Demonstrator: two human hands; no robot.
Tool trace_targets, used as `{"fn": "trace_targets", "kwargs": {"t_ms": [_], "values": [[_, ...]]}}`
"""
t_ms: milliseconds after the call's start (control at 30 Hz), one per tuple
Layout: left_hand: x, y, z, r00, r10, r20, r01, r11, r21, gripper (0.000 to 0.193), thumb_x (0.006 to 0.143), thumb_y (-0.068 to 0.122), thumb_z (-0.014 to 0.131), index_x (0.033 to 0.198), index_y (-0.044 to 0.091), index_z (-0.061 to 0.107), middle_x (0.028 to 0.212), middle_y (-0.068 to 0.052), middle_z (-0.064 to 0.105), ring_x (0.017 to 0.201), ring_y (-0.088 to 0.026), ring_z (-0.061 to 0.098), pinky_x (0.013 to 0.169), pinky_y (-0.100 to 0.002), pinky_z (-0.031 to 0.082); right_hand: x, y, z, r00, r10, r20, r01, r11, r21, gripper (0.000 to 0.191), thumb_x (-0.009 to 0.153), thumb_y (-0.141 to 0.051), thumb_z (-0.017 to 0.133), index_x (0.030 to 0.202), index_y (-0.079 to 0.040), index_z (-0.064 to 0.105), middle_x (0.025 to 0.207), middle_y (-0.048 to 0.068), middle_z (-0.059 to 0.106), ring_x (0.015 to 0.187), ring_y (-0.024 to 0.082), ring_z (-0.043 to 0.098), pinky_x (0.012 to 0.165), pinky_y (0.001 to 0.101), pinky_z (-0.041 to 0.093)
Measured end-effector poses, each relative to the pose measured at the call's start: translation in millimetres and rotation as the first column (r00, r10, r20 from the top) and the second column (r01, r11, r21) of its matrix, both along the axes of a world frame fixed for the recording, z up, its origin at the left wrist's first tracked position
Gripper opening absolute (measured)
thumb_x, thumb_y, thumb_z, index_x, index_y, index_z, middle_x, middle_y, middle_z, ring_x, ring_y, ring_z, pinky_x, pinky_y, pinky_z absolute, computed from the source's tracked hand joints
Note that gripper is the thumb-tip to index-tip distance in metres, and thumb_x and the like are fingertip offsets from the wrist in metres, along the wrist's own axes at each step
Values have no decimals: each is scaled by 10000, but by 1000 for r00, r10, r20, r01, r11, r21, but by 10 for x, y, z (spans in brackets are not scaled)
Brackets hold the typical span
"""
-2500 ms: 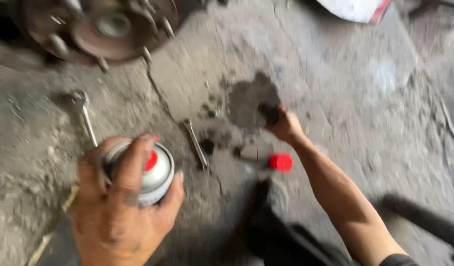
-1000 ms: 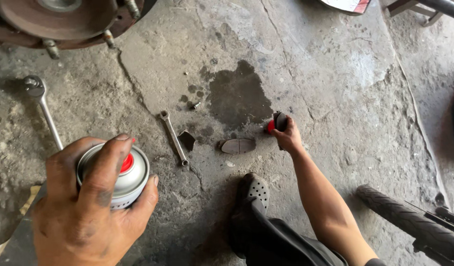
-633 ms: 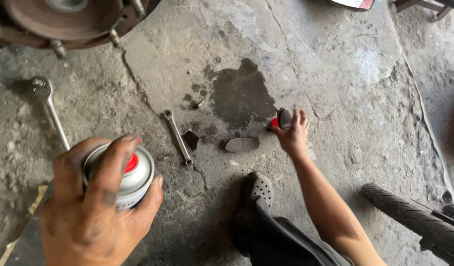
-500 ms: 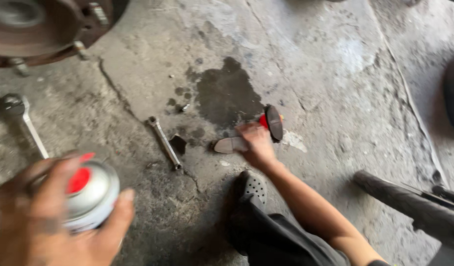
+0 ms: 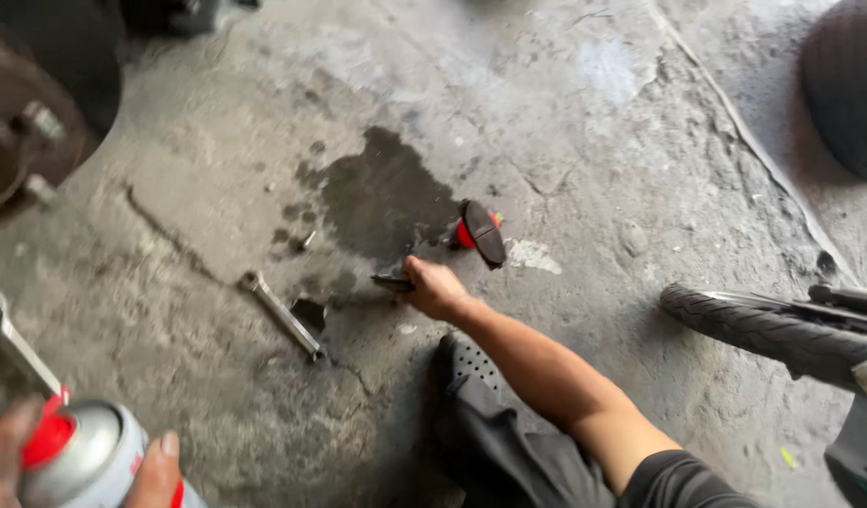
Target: The person sits on the workshop floor and sprays brake cleaner from an aerosol can onto brake pads, then onto the brake disc and hub of a raised vehicle. They turn the pads over while spraying and finally wipe the disc and hub with a cloth.
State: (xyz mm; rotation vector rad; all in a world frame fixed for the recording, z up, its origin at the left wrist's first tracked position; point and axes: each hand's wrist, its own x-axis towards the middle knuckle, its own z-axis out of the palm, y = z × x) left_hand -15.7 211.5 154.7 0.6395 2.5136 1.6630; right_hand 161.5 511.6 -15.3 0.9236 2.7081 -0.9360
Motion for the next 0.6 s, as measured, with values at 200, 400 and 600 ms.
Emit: {"fn": "trace_targets", "kwargs": {"t_ms": [200,400,600], "values": [[704,1105,131,950,-187,-248,154,977,-148,697,750,241,862,1329,89,503,1046,-84,693,972,-273,685,979,-486,535,-303,215,172,794,-562,-232,283,679,-677,533,895,-298,791,1331,-21,658,1076,76,747,913,128,652,787,321,578],[1074,1278,-223,850,-390,-354,323,917,-235,663,724,247,878,1278,125,536,1049,-91,710,994,-308,692,1008,-546,526,-660,247,528,519,-823,-231,238,399,-886,480,1072,-395,648,1283,33,695,1116,93,725,989,138,613,867,316,521],[642,860,-35,829,-458,-321,402,887,-227,629,698,252,894,1228,161,568,1052,-98,728,1016,-343,698,1038,-606,518,-356,696,143,762,-639,-103,252,439,-862,499,881,-267,797,1281,-43,599,1067,71,731,965,147,632,804,318,501]]}}
